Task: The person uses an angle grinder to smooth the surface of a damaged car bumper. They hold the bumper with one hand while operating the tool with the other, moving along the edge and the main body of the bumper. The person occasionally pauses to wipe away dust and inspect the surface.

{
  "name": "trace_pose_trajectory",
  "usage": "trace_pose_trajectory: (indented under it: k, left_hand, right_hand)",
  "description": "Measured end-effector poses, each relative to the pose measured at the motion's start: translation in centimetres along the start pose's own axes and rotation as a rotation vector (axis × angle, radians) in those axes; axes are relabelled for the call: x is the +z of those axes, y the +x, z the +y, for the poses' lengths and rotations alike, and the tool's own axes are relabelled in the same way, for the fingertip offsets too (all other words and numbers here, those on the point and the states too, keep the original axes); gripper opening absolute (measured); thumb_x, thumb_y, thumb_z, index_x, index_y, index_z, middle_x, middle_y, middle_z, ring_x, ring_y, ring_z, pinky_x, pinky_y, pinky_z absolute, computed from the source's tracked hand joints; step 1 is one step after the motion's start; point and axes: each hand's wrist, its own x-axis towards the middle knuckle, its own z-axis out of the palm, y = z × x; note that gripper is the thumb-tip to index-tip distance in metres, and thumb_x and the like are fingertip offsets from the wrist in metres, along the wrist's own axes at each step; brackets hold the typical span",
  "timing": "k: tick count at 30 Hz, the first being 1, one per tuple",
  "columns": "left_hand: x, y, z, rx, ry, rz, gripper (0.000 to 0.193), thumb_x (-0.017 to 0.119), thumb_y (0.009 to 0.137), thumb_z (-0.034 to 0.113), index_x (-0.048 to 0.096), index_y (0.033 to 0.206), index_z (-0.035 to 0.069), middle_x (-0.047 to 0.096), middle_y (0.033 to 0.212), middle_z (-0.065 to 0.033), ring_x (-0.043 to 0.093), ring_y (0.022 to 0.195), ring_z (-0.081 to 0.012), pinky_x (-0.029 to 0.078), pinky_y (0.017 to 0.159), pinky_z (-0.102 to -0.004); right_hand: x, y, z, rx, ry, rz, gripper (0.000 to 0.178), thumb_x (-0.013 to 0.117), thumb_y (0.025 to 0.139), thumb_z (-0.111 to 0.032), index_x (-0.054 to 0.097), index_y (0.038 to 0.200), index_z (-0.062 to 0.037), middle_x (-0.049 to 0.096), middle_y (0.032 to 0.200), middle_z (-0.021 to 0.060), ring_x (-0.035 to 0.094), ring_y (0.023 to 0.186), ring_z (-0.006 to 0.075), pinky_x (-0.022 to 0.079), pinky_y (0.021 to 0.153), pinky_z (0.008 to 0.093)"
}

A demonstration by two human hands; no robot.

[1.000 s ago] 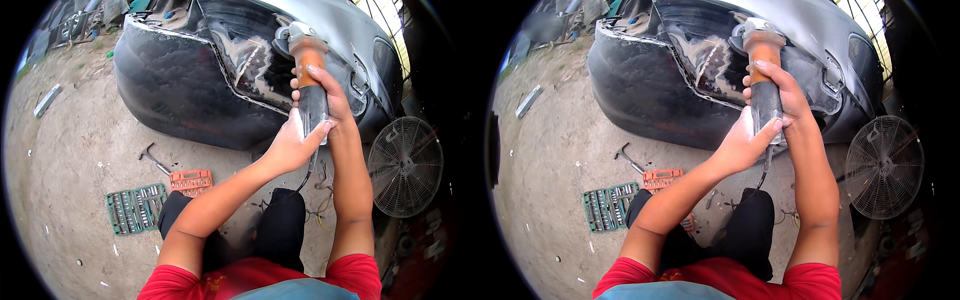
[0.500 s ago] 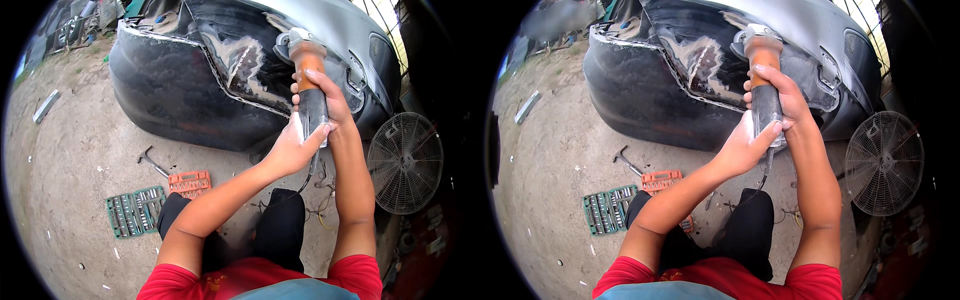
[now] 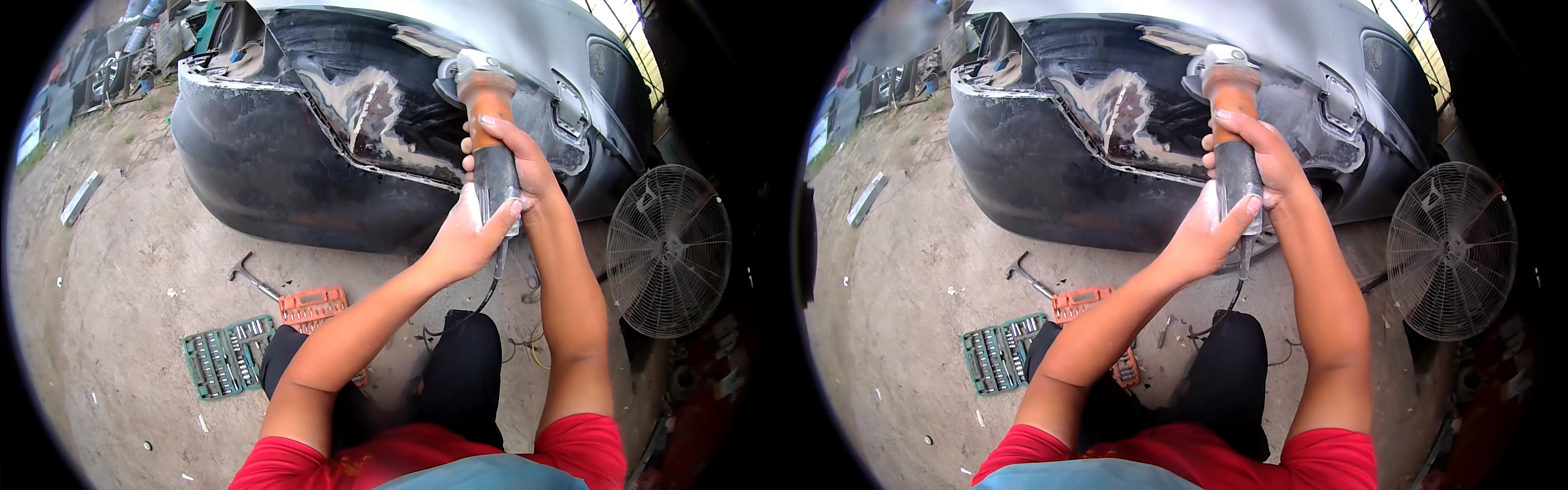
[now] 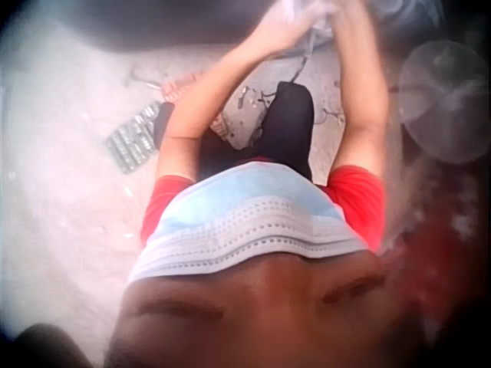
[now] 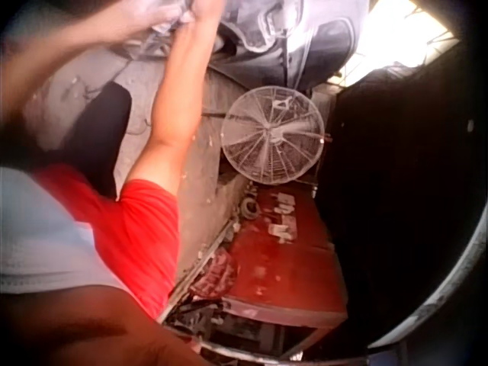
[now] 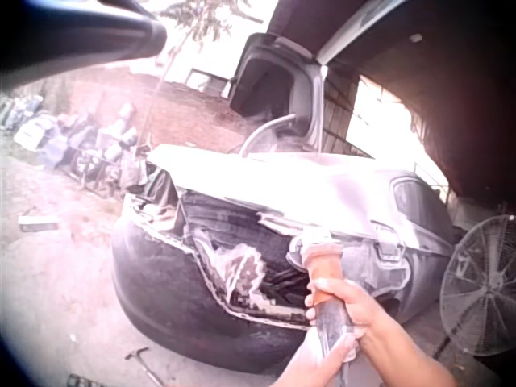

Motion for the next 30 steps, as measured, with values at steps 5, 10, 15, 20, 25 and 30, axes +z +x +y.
trace_pose_trajectory:
  k: [5,10,15,20,25,30]
  left_hand:
    - [1.0,1.8,-1.6,-0.089,0.101,-0.099,0.054,0.065,0.114,0.038,0.049,0.146,-0.003,0.065,0.122,-0.0066,0.060,0.108,-0.0125,0.052,0.096,-0.0325]
    - [1.8,1.2,-0.6,-0.150,0.053,-0.038,0.052,0.067,0.112,0.032,0.049,0.145,-0.003,0.066,0.121,-0.0098,0.062,0.107,-0.0153,0.053,0.095,-0.0343]
    - [-0.4,-0.5,-0.7,-0.067,0.151,0.119,0.050,0.065,0.115,0.036,0.050,0.147,0.001,0.063,0.129,-0.0048,0.059,0.115,-0.0118,0.051,0.102,-0.0330]
    - [-3.1,-1.5,-0.5,-0.062,0.110,0.227,0.050,0.065,0.113,0.045,0.054,0.139,0.004,0.068,0.111,-0.0062,0.067,0.094,-0.0138,0.057,0.084,-0.0325]
    - [-4.2,-1.2,1.5,-0.038,0.189,0.244,0.047,0.064,0.113,0.049,0.059,0.132,0.006,0.069,0.103,-0.0064,0.068,0.089,-0.0138,0.056,0.079,-0.0319]
    - [-3.3,-1.3,1.5,-0.097,0.218,0.216,0.046,0.068,0.113,0.045,0.058,0.134,0.005,0.068,0.108,-0.0047,0.066,0.093,-0.0124,0.055,0.083,-0.0314]
  right_hand:
    - [-3.7,-0.9,0.3,-0.036,0.112,0.084,0.040,0.081,0.100,-0.036,0.068,0.121,-0.0041,0.076,0.096,0.0114,0.077,0.074,0.0199,0.065,0.066,0.0346]
    - [-3.4,-0.7,0.1,-0.026,0.102,0.013,0.038,0.082,0.100,-0.036,0.069,0.116,-0.0039,0.076,0.095,0.0111,0.077,0.074,0.0193,0.065,0.066,0.0346]
    - [1.6,0.3,0.3,-0.102,-0.128,-0.073,0.038,0.081,0.101,-0.032,0.067,0.119,-0.0026,0.075,0.096,0.0102,0.077,0.076,0.0170,0.063,0.067,0.0312]
    - [5.4,2.0,1.2,-0.225,-0.207,-0.207,0.041,0.087,0.094,-0.033,0.069,0.111,-0.0005,0.072,0.094,0.0061,0.072,0.075,0.0131,0.061,0.070,0.0283]
    - [6.8,3.4,1.0,-0.214,-0.166,-0.263,0.042,0.087,0.094,-0.032,0.068,0.113,0.0003,0.072,0.095,0.0073,0.072,0.076,0.0139,0.062,0.071,0.0289]
    - [5.2,2.3,1.4,-0.203,-0.032,-0.189,0.037,0.088,0.093,-0.032,0.072,0.107,-0.0014,0.071,0.090,0.0048,0.072,0.072,0.0126,0.060,0.066,0.0282]
